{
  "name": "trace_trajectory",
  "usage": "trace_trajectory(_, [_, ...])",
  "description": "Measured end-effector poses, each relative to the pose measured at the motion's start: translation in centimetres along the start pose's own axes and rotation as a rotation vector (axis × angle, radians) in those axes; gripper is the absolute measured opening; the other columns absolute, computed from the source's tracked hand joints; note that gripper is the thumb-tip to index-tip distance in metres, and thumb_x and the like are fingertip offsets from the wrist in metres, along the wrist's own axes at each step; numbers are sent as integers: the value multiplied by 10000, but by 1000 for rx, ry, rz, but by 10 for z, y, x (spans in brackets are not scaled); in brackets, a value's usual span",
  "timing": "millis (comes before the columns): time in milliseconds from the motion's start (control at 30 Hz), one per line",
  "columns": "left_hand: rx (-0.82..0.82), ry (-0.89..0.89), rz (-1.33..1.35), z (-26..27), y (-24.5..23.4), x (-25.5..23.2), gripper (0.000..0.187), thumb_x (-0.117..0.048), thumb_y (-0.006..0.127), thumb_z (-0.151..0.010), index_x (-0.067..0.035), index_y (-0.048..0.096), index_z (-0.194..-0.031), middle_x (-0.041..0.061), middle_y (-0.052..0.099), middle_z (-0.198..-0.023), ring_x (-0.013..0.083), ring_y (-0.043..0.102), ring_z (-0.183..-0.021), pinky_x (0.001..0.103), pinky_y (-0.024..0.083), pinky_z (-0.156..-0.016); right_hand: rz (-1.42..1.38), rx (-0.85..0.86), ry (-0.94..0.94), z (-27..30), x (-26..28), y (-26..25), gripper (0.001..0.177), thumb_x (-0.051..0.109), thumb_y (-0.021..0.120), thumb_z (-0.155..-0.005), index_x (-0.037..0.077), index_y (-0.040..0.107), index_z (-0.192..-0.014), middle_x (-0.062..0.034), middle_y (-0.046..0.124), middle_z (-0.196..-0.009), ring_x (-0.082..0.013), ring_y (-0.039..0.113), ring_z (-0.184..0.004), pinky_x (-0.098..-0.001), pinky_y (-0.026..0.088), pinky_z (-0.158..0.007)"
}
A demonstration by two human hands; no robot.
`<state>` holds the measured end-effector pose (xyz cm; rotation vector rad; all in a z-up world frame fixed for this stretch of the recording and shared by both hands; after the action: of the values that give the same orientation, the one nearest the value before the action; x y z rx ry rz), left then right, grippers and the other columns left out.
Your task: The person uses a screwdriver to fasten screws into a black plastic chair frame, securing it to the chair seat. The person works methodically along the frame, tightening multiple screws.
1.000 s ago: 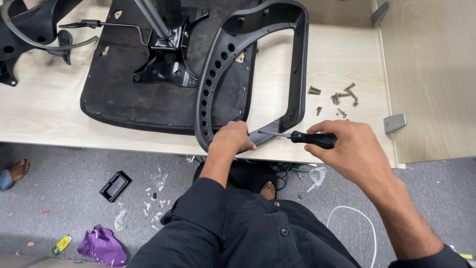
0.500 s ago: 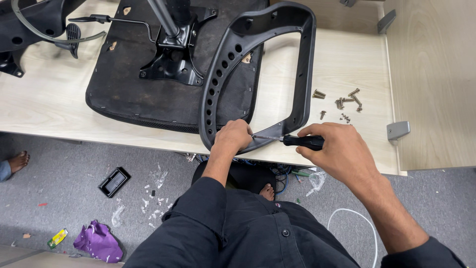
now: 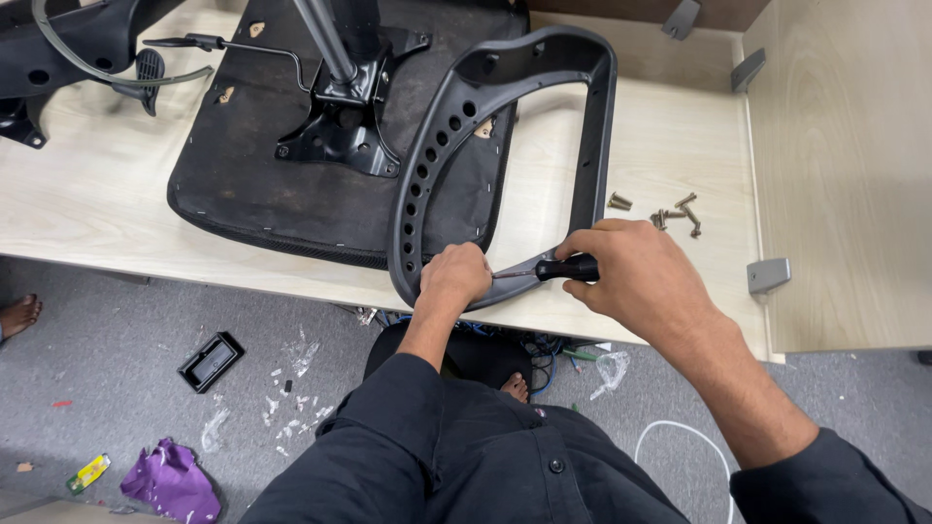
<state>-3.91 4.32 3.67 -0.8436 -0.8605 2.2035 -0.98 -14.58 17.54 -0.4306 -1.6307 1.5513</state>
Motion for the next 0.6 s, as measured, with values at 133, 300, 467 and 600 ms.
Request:
trace_trajectory(133, [10, 3, 4, 1, -3, -2, 239, -157, 648, -932, -151, 769, -1138, 130, 718, -1226, 306, 677, -1162, 449, 534, -995, 4, 12, -41, -12, 8, -6, 291, 160, 867, -678, 108, 784, -952, -108, 760, -856, -275, 745, -801, -398, 591, -751])
trace_trajectory(300, [61, -13, 29, -3, -7, -2, 262, -120, 638, -920, -107, 761, -1151, 148, 694, -1257, 329, 652, -1200, 455, 532, -1002, -31, 116, 88, -31, 11, -4, 336, 182, 861, -691, 80, 762, -996, -137, 756, -827, -275, 764, -782, -363, 620, -741])
trace_trajectory(467, [42, -33, 52, -13, 1, -4, 289, -74, 629, -904, -44, 728, -1173, 195, 649, -1297, 364, 628, -1220, 476, 540, -994, -37, 181, 105, -38, -4, -12, 495, 179, 900, -615, 112, 725, -1072, -111, 711, -984, -270, 719, -898, -391, 592, -755])
trace_trajectory(600, [78, -34, 64, -24, 10, 0, 285, -74, 629, -891, 4, 734, -1144, 245, 688, -1241, 380, 698, -1145, 474, 556, -973, -81, 151, -85, -31, -8, -23, 319, 148, 819, -701, 82, 708, -993, -109, 723, -966, -257, 707, -966, -380, 566, -854])
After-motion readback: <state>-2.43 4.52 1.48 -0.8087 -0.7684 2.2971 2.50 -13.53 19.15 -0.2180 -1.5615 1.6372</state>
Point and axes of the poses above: each hand's wrist, its own z-axis away from the middle knuckle, its own y-axis out of the palm, x = y × z, the point moved 1 cm from there along -z, towards the middle knuckle
